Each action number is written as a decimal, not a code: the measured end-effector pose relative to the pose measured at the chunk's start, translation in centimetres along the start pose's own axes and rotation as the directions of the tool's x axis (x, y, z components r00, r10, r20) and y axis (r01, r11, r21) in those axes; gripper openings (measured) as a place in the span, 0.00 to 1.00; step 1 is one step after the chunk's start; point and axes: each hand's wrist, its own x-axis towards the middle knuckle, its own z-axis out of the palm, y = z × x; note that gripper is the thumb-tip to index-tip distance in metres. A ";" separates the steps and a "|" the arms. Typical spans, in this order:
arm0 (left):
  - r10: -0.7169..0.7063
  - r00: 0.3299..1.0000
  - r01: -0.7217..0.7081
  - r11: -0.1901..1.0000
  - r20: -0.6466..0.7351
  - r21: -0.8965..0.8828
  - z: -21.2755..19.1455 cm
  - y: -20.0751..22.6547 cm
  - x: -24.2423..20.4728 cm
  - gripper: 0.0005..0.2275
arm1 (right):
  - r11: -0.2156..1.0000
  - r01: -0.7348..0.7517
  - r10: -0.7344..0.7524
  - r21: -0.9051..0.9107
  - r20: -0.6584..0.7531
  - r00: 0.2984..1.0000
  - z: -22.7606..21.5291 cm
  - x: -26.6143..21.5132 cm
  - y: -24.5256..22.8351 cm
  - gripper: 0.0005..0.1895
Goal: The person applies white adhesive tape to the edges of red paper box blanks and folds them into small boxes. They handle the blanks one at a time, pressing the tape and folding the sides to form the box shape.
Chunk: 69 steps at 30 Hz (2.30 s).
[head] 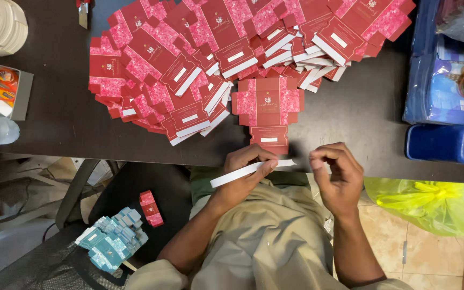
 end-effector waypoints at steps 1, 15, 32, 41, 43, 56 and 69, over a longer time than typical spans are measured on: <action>0.001 1.000 -0.001 1.000 -0.006 0.000 0.0 0.2 0.0 0.03 | 1.000 0.002 -0.002 0.001 0.005 1.000 0.2 -0.3 0.1 0.04; 0.071 0.994 -0.073 0.997 0.078 0.021 0.1 1.9 0.1 0.04 | 0.963 -0.107 0.076 0.249 0.131 0.988 1.5 -2.2 2.4 0.13; 0.112 0.981 -0.127 0.988 0.157 0.083 0.5 1.1 -0.4 0.05 | 0.949 -0.114 0.080 0.295 0.124 0.989 1.5 -2.8 2.7 0.14; 0.205 0.944 -0.262 0.943 0.260 0.206 0.4 1.3 0.4 0.05 | 0.990 0.000 -0.017 0.140 0.120 0.993 1.5 -2.9 2.9 0.15; 0.234 0.929 -0.305 0.922 0.288 0.237 0.5 1.1 0.6 0.05 | 0.993 0.012 -0.027 0.114 0.125 0.992 1.6 -3.0 2.6 0.14; 0.162 0.973 -0.204 0.935 0.162 0.290 -1.6 2.7 2.1 0.04 | 0.935 -0.130 0.112 0.330 0.072 0.991 1.2 -3.3 2.3 0.13; 0.093 0.972 -0.127 0.981 0.217 0.150 -0.2 3.1 1.7 0.05 | 0.871 -0.183 0.192 0.455 0.027 0.981 2.3 -2.7 2.6 0.17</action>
